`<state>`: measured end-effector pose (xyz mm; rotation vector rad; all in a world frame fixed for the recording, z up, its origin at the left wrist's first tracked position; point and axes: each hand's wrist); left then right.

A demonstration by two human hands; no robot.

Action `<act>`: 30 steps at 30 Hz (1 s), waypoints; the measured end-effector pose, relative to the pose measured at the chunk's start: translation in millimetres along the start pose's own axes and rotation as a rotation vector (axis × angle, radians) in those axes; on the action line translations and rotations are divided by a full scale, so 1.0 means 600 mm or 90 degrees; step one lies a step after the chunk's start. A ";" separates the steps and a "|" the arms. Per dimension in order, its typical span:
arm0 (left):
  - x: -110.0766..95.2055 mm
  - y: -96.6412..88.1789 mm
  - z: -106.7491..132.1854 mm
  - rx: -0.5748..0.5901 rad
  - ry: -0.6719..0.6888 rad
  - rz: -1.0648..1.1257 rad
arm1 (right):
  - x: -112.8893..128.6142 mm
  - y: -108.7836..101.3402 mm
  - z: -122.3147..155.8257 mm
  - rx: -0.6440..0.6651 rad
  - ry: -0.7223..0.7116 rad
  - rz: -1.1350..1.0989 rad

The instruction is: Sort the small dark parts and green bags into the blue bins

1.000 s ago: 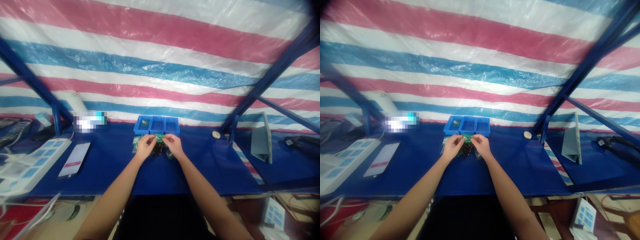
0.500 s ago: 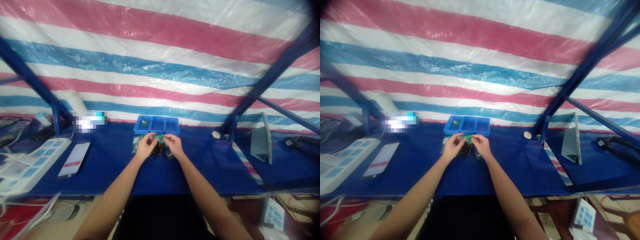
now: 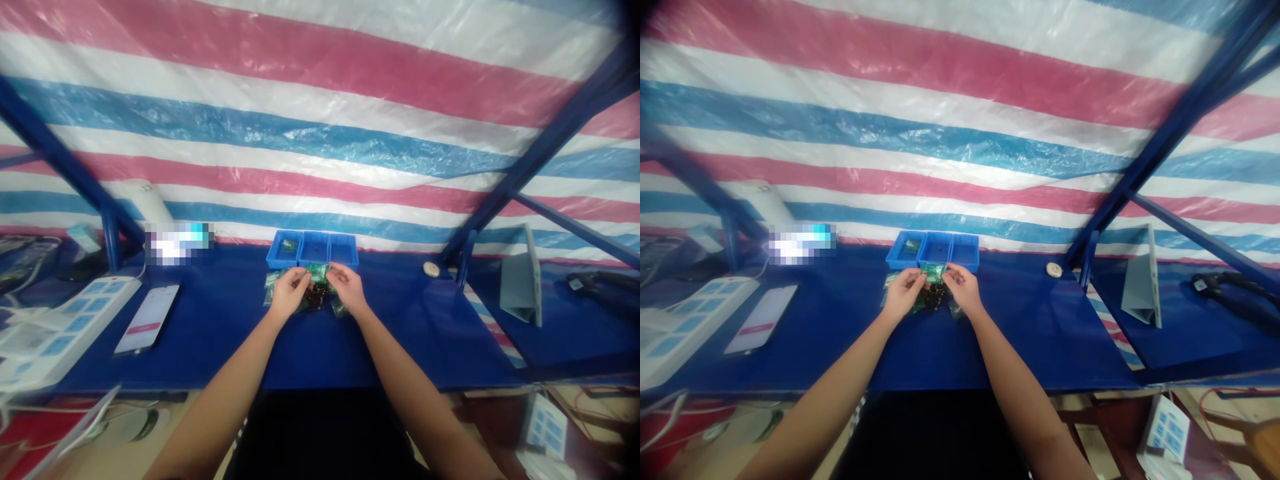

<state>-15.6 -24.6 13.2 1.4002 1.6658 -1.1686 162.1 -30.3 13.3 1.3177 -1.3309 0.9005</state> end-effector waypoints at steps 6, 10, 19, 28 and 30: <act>-0.003 -0.005 0.000 0.020 0.013 -0.049 | 0.002 0.000 0.003 -0.014 0.004 0.038; -0.002 -0.008 0.001 0.002 0.023 -0.111 | 0.001 -0.001 0.002 -0.018 -0.001 0.042; -0.006 -0.007 0.002 0.017 0.043 -0.051 | 0.009 0.000 0.002 0.018 0.012 -0.027; -0.005 -0.015 0.001 -0.008 0.060 -0.078 | 0.018 0.000 0.008 0.037 -0.002 -0.009; -0.007 -0.012 0.001 -0.014 0.067 -0.088 | 0.014 0.000 0.008 0.037 -0.026 0.004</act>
Point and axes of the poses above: each hand's wrist, its own z-axis away from the middle knuckle, its own y-axis out of the palm, x = y × z, and after that the axes turned 4 degrees about -z, right-handed
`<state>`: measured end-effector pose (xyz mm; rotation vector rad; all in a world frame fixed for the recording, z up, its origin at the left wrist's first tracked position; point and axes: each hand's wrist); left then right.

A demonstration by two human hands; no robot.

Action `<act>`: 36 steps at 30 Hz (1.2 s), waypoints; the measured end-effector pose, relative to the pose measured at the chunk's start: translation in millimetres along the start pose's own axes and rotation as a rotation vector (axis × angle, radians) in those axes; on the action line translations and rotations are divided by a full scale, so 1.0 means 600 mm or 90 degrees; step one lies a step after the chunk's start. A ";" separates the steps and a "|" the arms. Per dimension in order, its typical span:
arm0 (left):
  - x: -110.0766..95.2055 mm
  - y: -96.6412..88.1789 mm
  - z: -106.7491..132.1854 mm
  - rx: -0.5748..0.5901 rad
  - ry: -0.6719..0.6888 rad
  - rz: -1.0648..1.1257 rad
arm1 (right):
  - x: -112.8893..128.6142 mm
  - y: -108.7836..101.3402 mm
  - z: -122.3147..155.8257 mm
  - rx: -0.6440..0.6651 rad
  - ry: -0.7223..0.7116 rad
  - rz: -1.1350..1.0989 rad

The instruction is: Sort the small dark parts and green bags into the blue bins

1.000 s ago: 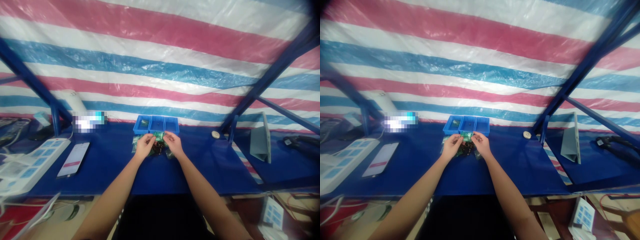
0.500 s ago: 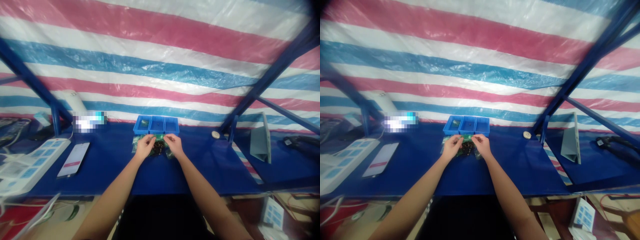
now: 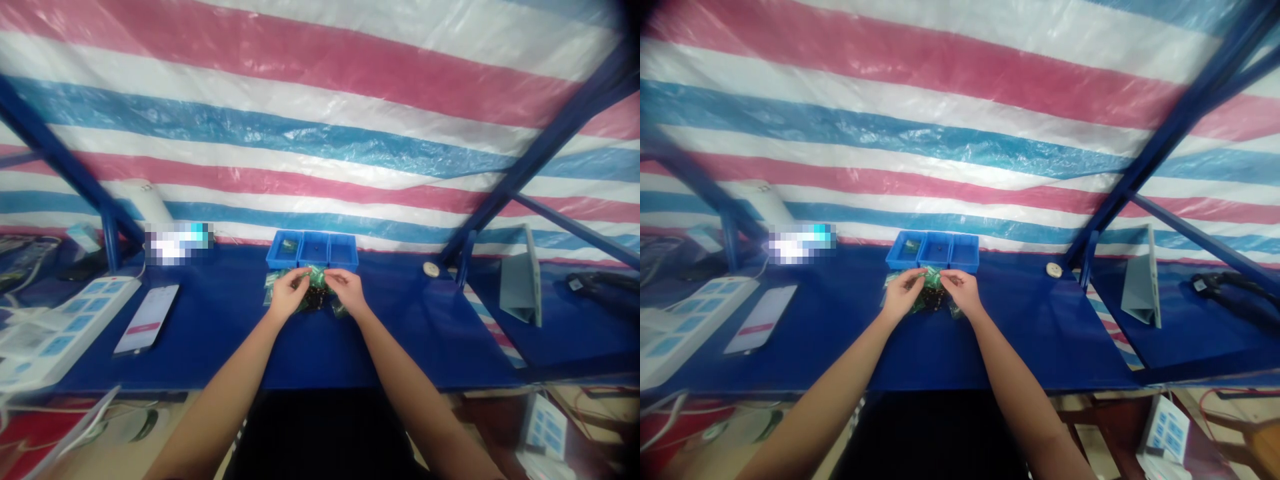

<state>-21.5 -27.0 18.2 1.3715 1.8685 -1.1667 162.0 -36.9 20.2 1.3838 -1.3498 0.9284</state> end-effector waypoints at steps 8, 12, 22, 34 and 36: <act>-0.006 0.000 0.000 0.021 -0.001 0.007 | -0.002 -0.001 0.000 -0.012 -0.007 0.014; -0.007 0.002 0.002 0.032 0.012 -0.006 | 0.003 -0.001 0.001 -0.012 0.010 0.020; -0.012 0.002 0.000 -0.097 -0.013 -0.054 | 0.005 0.000 -0.002 0.004 0.036 -0.037; -0.008 -0.013 -0.011 -0.226 -0.077 -0.086 | 0.006 0.001 -0.001 0.005 0.046 -0.031; -0.010 -0.016 -0.012 -0.241 -0.070 -0.093 | 0.006 0.001 -0.001 0.010 0.046 -0.033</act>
Point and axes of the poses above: each hand's wrist, its own z-axis away from the middle knuckle, its own y-axis out of the palm, x = y × z, and after that the axes turned 4 degrees about -z, right-handed
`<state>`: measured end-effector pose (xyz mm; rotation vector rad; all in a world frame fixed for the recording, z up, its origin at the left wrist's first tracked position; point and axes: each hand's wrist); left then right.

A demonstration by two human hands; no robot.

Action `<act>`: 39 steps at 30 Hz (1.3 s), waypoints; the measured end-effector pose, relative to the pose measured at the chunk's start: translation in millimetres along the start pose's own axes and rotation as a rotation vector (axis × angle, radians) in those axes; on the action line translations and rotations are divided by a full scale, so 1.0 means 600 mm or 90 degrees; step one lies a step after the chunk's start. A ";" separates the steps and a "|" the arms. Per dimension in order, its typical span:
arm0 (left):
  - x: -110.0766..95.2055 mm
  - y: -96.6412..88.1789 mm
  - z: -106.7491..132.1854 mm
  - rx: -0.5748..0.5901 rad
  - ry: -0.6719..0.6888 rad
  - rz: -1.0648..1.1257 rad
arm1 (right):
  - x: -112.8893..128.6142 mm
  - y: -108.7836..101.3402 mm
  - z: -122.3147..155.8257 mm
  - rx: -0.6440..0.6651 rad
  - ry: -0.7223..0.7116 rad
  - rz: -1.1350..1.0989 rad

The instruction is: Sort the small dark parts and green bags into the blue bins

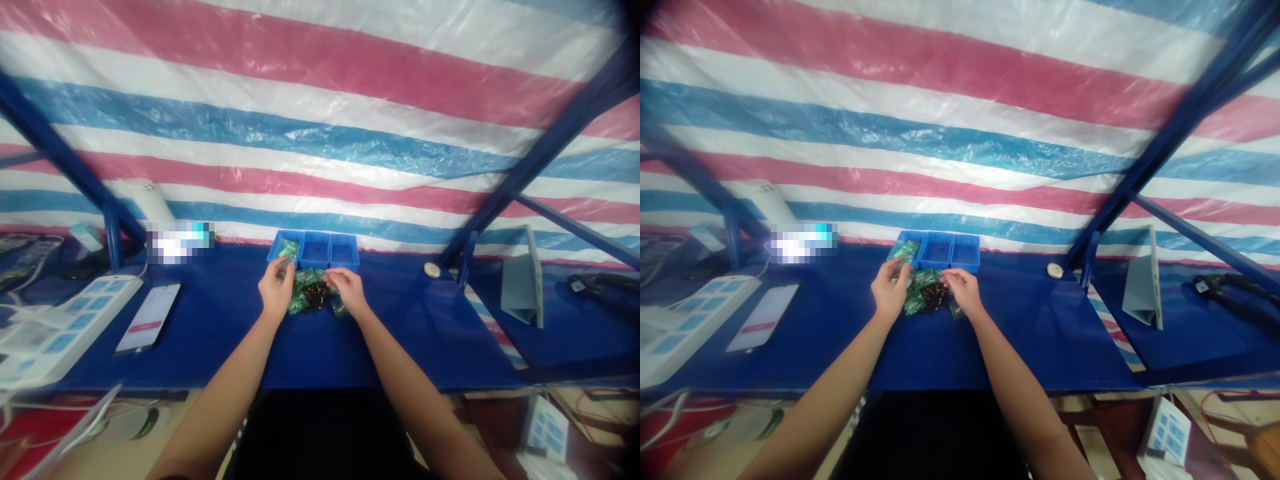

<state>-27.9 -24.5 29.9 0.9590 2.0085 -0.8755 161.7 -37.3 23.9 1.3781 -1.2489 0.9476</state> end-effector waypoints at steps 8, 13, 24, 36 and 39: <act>-0.012 -0.006 0.004 -0.052 0.027 0.012 | -0.005 -0.002 -0.001 0.002 -0.004 0.005; -0.016 -0.007 0.004 -0.043 0.037 0.007 | -0.001 -0.001 0.000 0.008 -0.002 0.013; 0.006 -0.007 -0.011 0.044 0.019 -0.040 | 0.010 0.002 0.004 0.017 0.005 0.026; 0.040 -0.008 -0.025 0.117 0.020 -0.261 | -0.001 -0.001 -0.001 0.021 -0.008 0.064; 0.043 -0.007 -0.024 0.140 0.047 -0.420 | -0.005 -0.003 -0.002 0.021 -0.007 0.073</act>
Point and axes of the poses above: each hand's wrist, its own z-axis away from the middle knuckle, its own y-axis out of the palm, x = y × z, and after that the axes turned 4 degrees about -z, right-handed
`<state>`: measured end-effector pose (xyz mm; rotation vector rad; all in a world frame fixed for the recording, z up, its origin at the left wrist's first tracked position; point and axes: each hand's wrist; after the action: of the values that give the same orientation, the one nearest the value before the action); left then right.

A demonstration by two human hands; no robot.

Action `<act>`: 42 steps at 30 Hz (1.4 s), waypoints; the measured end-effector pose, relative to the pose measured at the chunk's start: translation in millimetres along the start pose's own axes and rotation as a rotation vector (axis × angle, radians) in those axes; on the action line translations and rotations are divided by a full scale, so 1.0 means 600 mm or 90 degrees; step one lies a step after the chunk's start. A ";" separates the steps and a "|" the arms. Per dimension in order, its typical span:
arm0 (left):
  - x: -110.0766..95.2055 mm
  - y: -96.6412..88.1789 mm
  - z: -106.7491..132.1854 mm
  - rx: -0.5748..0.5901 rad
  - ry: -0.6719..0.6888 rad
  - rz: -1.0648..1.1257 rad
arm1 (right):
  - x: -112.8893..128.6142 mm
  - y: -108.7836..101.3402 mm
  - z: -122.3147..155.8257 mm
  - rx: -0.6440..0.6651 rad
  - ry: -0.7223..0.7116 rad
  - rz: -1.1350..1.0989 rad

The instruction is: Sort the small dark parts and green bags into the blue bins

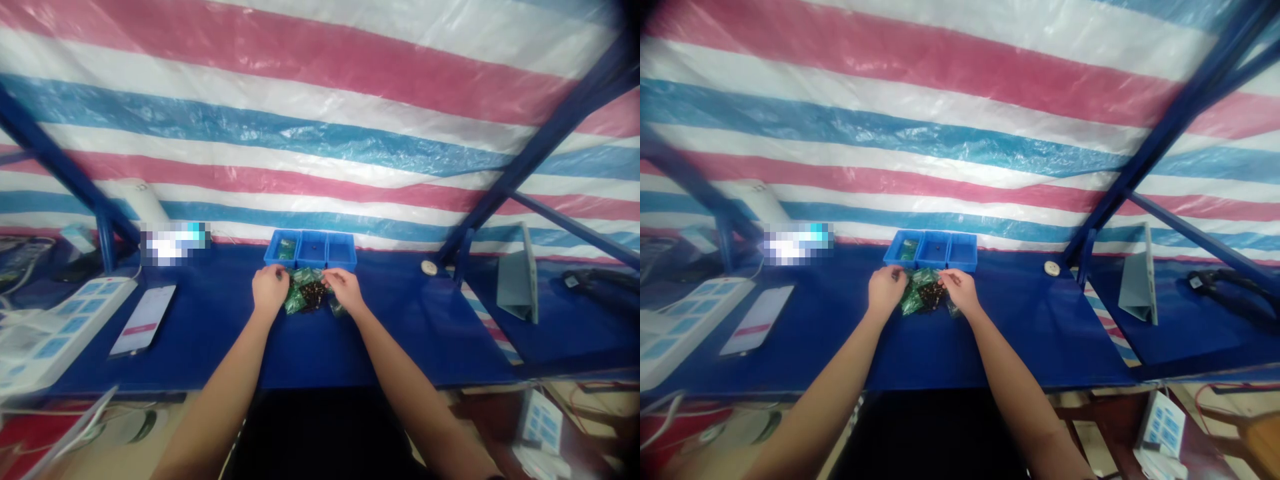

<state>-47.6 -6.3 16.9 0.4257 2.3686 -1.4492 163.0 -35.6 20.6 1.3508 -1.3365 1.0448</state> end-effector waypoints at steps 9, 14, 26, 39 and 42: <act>-0.013 -0.004 0.010 0.021 0.007 -0.101 | -0.003 -0.001 0.001 0.005 -0.005 0.015; -0.024 -0.003 0.012 0.022 0.120 -0.021 | -0.011 -0.005 0.003 0.044 -0.062 0.149; -0.029 0.005 0.018 0.029 0.193 0.055 | -0.018 -0.015 0.003 0.187 -0.236 0.461; -0.038 -0.004 0.023 0.051 0.205 0.078 | -0.017 -0.005 0.007 0.179 -0.206 0.526; -0.039 -0.005 0.023 0.058 0.204 0.082 | -0.017 -0.005 0.007 0.169 -0.199 0.529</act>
<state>-26.3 -21.9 23.6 0.8773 2.4642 -1.5285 165.3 -37.7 9.9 1.1820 -2.1466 1.6459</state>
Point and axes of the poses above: each hand's wrist, its own z-axis away from the middle knuckle, its own y-axis out of the palm, x = y × z, and after that the axes turned 4 degrees about -z, right-handed
